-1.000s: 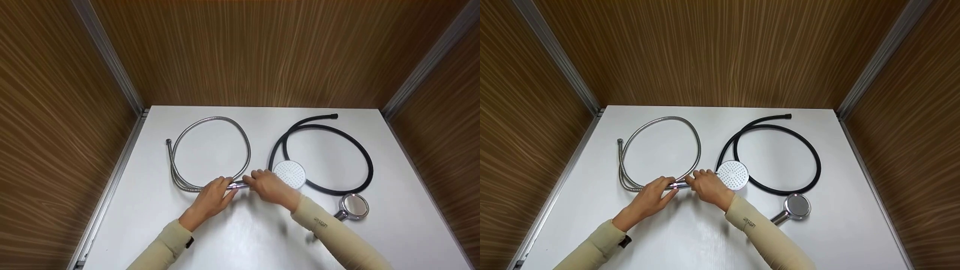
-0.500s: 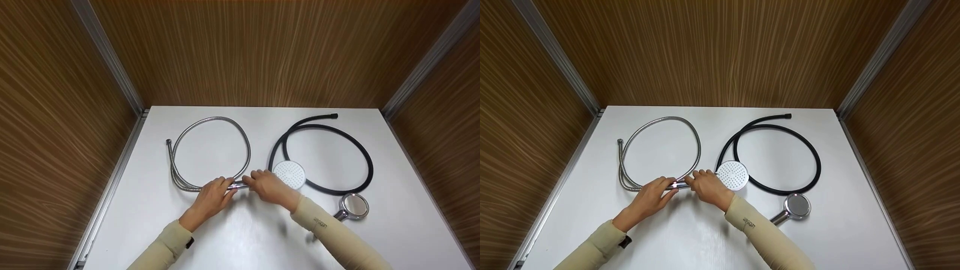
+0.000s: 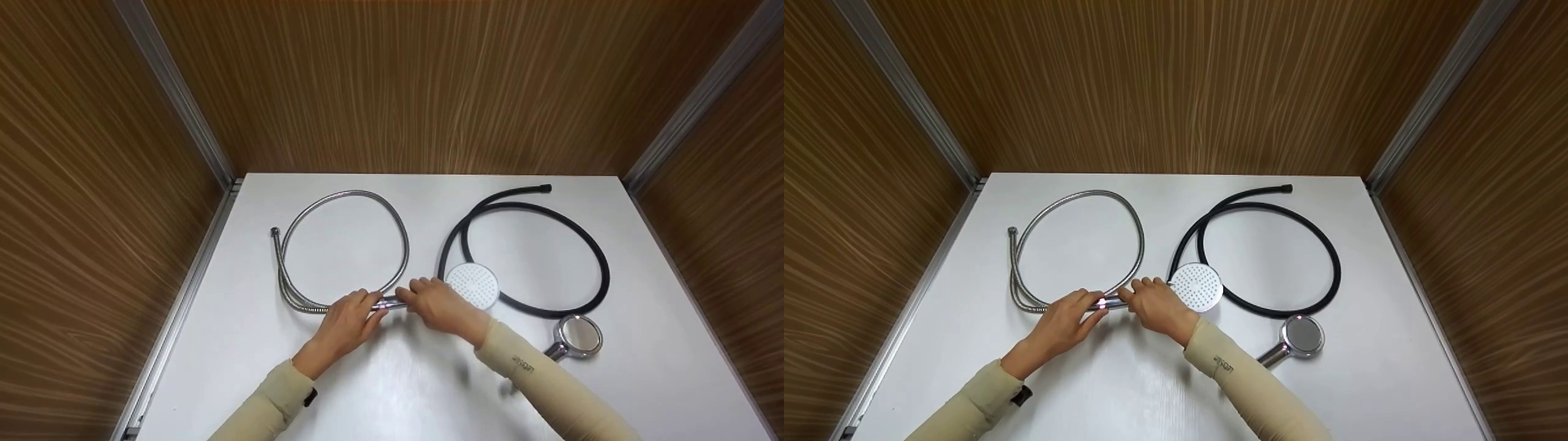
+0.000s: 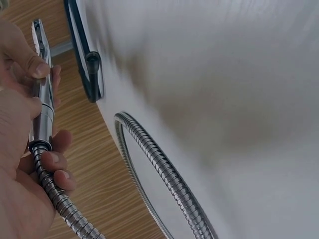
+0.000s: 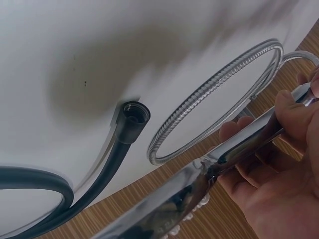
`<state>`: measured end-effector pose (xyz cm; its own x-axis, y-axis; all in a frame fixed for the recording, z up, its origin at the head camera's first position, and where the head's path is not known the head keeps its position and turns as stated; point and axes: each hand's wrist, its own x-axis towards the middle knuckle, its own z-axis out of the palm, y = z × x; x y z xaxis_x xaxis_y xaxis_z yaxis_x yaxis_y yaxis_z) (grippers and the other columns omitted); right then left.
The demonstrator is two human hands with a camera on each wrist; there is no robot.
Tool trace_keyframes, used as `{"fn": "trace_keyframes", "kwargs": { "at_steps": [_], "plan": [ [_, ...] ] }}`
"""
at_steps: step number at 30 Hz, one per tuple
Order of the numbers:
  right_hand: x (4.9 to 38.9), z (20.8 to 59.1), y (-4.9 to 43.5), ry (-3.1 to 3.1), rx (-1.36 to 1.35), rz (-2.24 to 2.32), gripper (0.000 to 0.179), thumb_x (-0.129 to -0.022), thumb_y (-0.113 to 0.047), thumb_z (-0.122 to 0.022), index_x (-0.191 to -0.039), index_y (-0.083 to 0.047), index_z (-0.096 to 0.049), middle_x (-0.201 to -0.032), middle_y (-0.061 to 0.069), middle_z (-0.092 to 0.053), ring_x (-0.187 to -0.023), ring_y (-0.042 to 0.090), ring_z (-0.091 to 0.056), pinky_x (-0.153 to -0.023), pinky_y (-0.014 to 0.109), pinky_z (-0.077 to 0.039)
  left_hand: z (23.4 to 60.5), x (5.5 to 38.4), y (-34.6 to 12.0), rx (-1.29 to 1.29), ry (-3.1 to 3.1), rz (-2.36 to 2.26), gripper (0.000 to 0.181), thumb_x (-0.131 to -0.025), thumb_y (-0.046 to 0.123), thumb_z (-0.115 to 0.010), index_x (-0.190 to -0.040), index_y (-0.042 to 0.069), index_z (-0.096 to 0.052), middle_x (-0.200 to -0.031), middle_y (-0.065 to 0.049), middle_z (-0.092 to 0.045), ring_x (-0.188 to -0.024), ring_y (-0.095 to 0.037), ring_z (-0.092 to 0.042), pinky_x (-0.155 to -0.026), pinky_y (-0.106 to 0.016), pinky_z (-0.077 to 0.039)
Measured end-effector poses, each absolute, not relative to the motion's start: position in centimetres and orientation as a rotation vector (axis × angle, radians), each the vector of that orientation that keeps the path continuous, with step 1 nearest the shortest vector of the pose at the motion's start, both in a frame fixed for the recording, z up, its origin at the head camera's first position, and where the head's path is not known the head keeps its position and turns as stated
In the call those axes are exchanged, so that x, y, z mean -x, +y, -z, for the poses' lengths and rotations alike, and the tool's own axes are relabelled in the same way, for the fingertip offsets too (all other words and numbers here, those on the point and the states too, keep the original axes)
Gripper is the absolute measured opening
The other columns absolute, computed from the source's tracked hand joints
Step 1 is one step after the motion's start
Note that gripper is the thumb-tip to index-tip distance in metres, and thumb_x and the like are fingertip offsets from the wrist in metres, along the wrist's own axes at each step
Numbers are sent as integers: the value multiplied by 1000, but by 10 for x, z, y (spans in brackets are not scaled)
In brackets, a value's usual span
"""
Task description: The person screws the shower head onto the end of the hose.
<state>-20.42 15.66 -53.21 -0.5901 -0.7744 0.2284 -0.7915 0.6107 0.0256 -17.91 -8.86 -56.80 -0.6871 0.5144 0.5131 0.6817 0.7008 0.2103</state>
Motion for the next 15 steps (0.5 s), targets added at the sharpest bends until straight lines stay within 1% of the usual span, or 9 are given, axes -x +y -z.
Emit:
{"fn": "trace_keyframes", "kwargs": {
  "at_steps": [4,8,11,15],
  "plan": [
    [204,532,157,-2613,-1291,-94,27,-93,-16,-75,-116,-10,-62,-85,6,-60,-73,23,-58,-65,36,-51,568,179,-89,928,-2500,552,28,-102,31,-71,-118,9,-66,-85,-1,-61,-68,-17,-56,-59,-33,-50],
    [204,532,156,-2606,-1294,-90,27,-92,-16,-76,-115,-10,-62,-84,6,-59,-73,24,-59,-64,36,-51,568,178,-89,924,-2515,547,28,-103,30,-69,-119,7,-68,-86,-1,-62,-69,-18,-57,-60,-34,-51],
    [204,533,156,-2607,-1295,-98,28,-92,-16,-76,-114,-10,-61,-84,6,-59,-73,24,-59,-65,36,-51,568,178,-89,923,-2510,541,27,-104,30,-68,-118,7,-68,-86,-2,-62,-69,-19,-58,-60,-35,-51],
    [205,533,156,-2607,-1297,-97,28,-92,-16,-76,-115,-10,-62,-84,6,-59,-72,23,-58,-64,35,-51,568,179,-88,926,-2482,534,25,-103,30,-69,-115,8,-67,-84,-1,-62,-68,-18,-57,-59,-34,-51]
  ]
}}
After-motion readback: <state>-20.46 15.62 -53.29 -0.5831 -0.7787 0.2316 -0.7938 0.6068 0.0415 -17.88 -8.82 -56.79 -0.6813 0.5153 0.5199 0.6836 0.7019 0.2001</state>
